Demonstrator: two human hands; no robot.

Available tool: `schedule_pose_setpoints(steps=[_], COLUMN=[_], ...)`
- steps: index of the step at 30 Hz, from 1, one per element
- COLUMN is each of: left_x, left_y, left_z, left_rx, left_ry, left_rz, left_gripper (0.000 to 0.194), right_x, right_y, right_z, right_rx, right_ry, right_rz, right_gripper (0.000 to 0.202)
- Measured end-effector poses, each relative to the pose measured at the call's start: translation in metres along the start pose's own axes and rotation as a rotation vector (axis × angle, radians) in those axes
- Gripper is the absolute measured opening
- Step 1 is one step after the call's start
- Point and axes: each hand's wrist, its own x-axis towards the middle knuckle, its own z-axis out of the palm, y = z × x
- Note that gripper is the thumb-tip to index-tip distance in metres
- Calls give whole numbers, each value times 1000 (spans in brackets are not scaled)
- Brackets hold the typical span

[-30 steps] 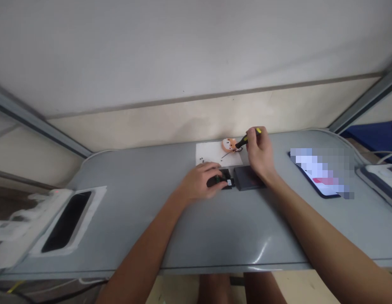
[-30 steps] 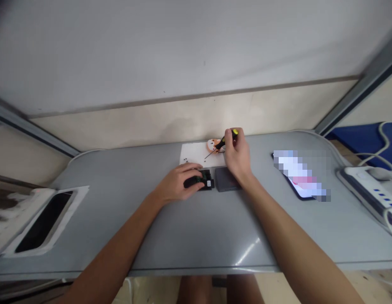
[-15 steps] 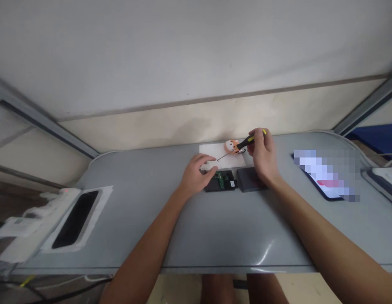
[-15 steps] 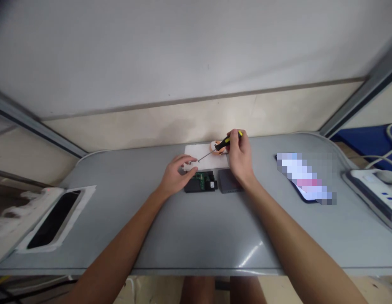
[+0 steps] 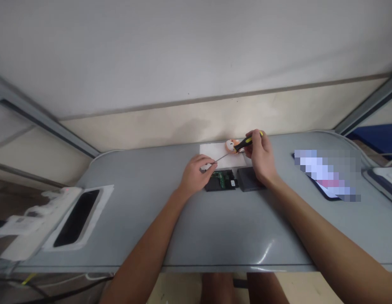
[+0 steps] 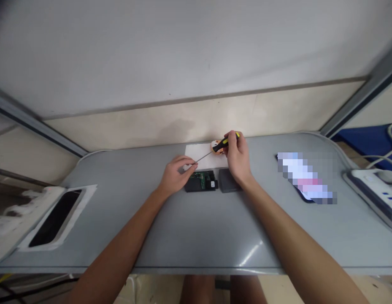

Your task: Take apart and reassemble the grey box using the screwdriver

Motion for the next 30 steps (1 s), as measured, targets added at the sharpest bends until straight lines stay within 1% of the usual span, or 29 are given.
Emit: schedule_pose_setpoints(steps=[8,12,19,24,26,27,30], left_x=[0,0,-1,-2,-2,-1,-1], left_y=[-1,-2,-3,-6,-7,-7,-6], left_z=[0,-1,0,2,1,-1,-10], left_rx=[7,1,-1,-24,-34,-32,-17], left_ry=[5,4,22,57,55,39,-57], left_rz=[-5,5,20,0,-16,-23,-36], left_gripper=[14,14,15,16,15,17,45], right_x=[2,1,-1,-2,-1,-1,-1], right_y=[5,3,-1,2,5,6,7], right_z=[-1,-1,2,5,5,4,2], right_rx=[-9,-16,7,43,41,34,-18], right_ry=[12,5,16,63,59,54,47], right_rz=[-31,-46,31,96,113,108,27], right_gripper=[42,43,42,44,44,44,44])
